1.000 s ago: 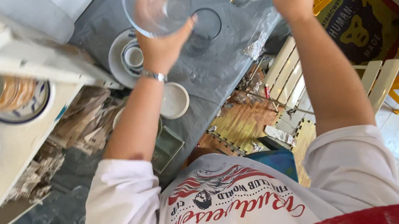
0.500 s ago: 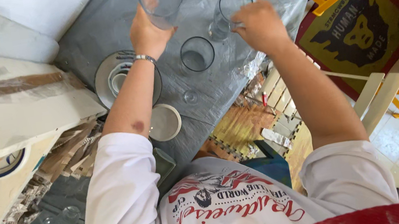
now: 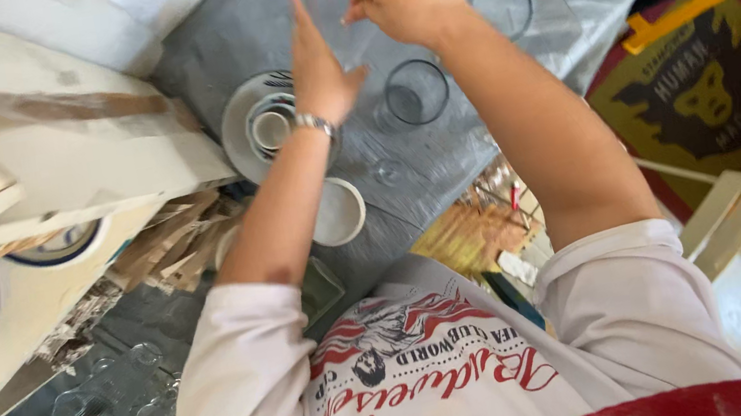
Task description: The person wipes ceramic bowls, cups, plates and small dishes with a dark red cloth at a work table, handling each piece one at a time and setting it back on the table. They occasionally stack cups and plates together and turn pieces over to wipe different sides.
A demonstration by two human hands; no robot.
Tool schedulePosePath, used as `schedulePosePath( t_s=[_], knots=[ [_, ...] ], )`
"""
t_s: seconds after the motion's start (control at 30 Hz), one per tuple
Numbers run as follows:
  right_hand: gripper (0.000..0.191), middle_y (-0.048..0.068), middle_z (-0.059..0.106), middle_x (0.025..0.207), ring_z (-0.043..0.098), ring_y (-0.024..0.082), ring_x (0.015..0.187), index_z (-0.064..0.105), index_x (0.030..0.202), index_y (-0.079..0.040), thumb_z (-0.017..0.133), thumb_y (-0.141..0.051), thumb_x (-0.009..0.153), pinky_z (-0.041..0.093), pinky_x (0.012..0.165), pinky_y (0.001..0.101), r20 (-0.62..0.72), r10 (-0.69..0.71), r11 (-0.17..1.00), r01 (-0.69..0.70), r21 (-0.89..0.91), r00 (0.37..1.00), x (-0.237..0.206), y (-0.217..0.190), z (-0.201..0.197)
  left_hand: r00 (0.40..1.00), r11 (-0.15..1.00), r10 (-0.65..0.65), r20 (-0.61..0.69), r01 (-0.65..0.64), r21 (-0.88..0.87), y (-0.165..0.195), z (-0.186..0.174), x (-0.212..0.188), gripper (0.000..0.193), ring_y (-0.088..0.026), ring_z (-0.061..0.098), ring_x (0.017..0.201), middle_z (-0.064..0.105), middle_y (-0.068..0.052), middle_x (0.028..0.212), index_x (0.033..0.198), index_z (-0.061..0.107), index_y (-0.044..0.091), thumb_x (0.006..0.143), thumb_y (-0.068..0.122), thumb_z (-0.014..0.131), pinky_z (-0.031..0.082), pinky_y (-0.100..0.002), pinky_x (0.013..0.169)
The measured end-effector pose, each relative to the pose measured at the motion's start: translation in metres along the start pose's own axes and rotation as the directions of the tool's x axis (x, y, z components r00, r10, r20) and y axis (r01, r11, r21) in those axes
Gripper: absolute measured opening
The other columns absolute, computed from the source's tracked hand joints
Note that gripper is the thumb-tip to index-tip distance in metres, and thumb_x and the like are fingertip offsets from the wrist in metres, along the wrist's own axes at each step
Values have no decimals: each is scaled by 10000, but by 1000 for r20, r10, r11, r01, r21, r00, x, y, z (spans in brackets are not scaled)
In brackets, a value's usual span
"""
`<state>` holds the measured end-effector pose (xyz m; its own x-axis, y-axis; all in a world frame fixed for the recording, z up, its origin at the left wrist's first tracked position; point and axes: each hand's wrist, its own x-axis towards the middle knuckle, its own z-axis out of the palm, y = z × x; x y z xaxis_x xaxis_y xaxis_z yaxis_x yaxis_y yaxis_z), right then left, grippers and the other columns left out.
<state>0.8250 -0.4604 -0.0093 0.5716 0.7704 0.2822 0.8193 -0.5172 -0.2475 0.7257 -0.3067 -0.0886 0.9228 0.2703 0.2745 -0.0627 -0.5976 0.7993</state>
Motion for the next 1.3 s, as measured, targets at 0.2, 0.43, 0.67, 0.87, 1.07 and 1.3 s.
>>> schedulePosePath(
  t_s=[0.2,0.43,0.67,0.87,1.07,1.3],
  knots=[
    [250,14,745,895,537,269,1140,819,855,-177,799,-426,850,264,1036,523,139,-12,994,27,-106,990,27,27,51,977,981,112,181,-80,-176,66,-71,-71,426,-335,608,1264,635,-140,1324,1299,588,73,915,179,740,487,-408,1065],
    [410,63,767,930,652,287,997,826,1072,-243,654,-598,963,299,1012,531,525,187,958,-36,-284,830,48,45,39,916,976,146,373,-73,-204,123,-175,-129,312,-295,697,1048,723,-102,1138,1235,654,107,949,219,709,538,-394,902],
    [449,77,755,1096,661,316,1064,788,1203,-251,627,-576,937,313,988,616,548,179,945,13,-327,817,51,41,44,968,986,152,201,-133,-105,138,-253,-207,325,-300,690,1056,730,-87,1141,1248,663,114,939,182,737,518,-414,905],
    [516,166,736,1237,655,375,1150,775,1235,-155,743,-579,942,466,909,547,304,143,910,-4,-414,942,31,32,-21,1000,1000,1,-3,-1,-12,141,-344,-290,297,-272,711,1029,745,-63,1114,1216,702,115,925,158,743,539,-388,887],
    [394,208,726,1034,699,367,975,773,1230,-73,699,-429,1080,538,841,447,91,241,954,-218,-206,966,-57,-120,-133,880,973,-228,-417,223,-61,98,-476,-383,202,-186,717,1082,752,-79,1213,1205,710,56,1011,48,652,558,-337,952],
    [430,86,763,1034,735,248,917,705,1284,-130,727,-247,871,535,731,409,390,-195,949,72,308,900,-80,-413,-122,811,906,-239,-535,384,177,-40,-599,-439,301,-308,632,1240,639,-199,1370,1281,691,5,1003,107,742,549,-401,957]
  ],
)
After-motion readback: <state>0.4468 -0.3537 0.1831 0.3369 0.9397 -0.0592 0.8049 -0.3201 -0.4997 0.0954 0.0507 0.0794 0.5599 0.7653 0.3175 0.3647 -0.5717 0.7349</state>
